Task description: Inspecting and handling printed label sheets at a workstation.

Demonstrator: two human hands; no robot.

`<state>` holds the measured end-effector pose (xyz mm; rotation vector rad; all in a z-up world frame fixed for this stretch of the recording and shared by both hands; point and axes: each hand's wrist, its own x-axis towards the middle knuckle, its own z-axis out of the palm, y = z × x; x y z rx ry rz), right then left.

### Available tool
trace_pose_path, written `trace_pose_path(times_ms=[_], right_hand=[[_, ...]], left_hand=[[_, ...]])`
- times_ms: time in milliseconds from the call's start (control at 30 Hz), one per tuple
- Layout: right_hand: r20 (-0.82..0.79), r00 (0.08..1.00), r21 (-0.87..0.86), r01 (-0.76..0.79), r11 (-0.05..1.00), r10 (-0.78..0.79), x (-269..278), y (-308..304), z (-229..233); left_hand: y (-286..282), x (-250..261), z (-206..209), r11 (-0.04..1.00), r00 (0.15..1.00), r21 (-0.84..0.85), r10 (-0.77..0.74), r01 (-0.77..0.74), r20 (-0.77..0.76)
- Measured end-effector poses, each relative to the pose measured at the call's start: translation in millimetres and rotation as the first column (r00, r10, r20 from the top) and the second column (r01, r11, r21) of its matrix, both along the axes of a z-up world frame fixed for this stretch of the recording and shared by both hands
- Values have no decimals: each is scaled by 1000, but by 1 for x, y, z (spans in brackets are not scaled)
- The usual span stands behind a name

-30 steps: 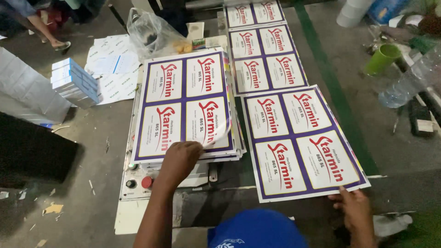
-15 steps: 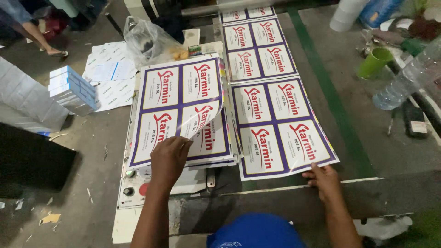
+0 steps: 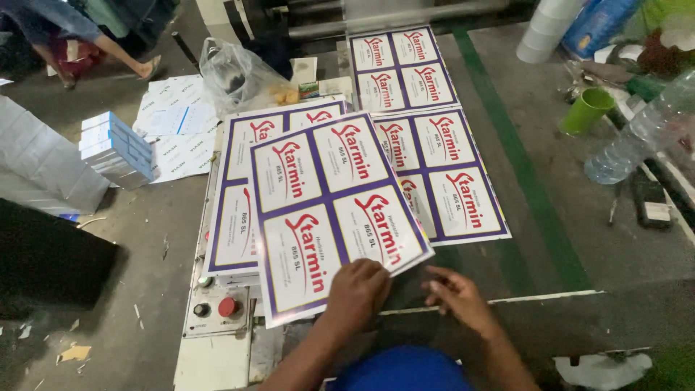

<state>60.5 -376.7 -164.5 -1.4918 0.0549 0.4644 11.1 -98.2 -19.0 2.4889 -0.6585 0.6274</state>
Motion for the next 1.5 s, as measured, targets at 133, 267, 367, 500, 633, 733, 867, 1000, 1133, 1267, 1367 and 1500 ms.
trace_pose_path(times_ms=[133,267,367,500,633,733,867,1000,1133,1267,1367,1500], right_hand=[[0,997,128,-71,989,72,-11,26,12],[-84,985,170,163,972,-150,-16,24,32],[-67,959,146,284,948,-277,-19,-1,29],[-19,902,134,429,893,-431,-25,-51,-7],[-38,857,110,514,851,-513,-30,-101,-40],[-43,831,48,556,830,-554,-37,-131,-48],[-76,807,-80,581,810,-586,-54,-150,-40],[-125,785,-189,582,791,-607,-66,-155,-31],[-129,799,-181,564,806,-588,-71,-152,-41],[-116,827,-171,529,831,-550,-63,-141,-47],[-115,841,-151,511,846,-528,-50,-135,-57],[-70,870,-124,479,869,-489,-19,-114,-42]], left_hand=[[-29,-4,0,988,991,133,-61,77,-123],[-22,-6,25,989,989,30,-143,144,-39],[17,5,15,999,998,-7,-53,53,-36],[72,19,20,990,982,25,144,-142,-124],[106,26,26,978,973,99,195,-184,-122],[114,30,29,971,973,177,184,-159,-138],[117,32,41,979,957,160,163,-126,-241],[116,34,53,970,944,88,240,-225,-226],[97,18,84,960,960,17,278,-278,-19],[82,7,89,967,962,-31,256,-254,100],[76,6,78,965,961,-31,263,-261,87],[70,9,65,956,955,-63,292,-288,61]])
